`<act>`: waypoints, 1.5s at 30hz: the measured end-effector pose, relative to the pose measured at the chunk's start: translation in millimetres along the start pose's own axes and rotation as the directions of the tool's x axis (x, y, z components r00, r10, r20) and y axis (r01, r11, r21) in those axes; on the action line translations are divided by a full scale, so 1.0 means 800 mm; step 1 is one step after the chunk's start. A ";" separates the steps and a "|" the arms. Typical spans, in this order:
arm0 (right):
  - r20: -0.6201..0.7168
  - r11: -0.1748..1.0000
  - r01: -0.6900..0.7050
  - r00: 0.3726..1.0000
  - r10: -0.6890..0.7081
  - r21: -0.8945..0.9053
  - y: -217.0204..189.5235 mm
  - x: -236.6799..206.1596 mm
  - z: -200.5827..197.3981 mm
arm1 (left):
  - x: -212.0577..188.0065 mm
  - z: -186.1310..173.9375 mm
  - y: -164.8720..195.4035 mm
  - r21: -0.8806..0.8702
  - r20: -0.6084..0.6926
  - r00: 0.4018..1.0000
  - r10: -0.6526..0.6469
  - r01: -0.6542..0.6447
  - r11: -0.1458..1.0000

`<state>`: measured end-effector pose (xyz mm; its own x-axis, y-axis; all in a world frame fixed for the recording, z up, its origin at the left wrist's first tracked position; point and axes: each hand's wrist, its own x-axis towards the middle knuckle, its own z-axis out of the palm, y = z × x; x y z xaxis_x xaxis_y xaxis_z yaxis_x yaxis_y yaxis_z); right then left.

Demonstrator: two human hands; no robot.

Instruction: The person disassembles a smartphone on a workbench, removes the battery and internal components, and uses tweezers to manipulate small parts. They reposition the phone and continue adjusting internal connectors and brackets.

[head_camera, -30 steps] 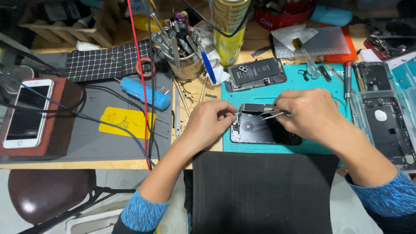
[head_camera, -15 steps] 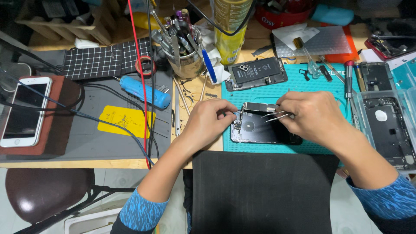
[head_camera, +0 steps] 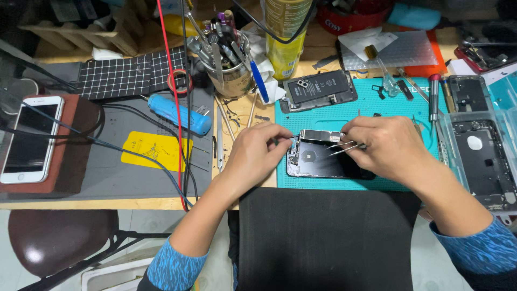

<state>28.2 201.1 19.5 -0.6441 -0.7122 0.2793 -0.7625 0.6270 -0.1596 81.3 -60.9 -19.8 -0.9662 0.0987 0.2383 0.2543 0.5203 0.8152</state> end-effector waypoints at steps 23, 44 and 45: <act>-0.088 0.996 0.027 0.996 -0.020 0.081 0.002 -0.006 0.017 | -0.027 -0.004 0.011 0.063 0.070 0.997 -0.011 0.006 0.998; -0.026 0.992 0.030 0.999 -0.027 0.119 0.006 -0.004 0.009 | -0.024 -0.011 0.006 0.115 0.047 0.998 0.046 -0.051 0.992; -0.027 0.992 0.017 1.000 -0.013 0.127 0.006 -0.004 0.010 | -0.025 -0.012 0.006 0.123 0.046 0.998 0.051 -0.056 0.991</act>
<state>26.3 203.9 10.5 -0.6319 -0.7118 0.3066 -0.7748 0.5697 -0.2741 102.3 -68.4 -16.0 -0.9530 0.1636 0.2550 0.3006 0.6141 0.7297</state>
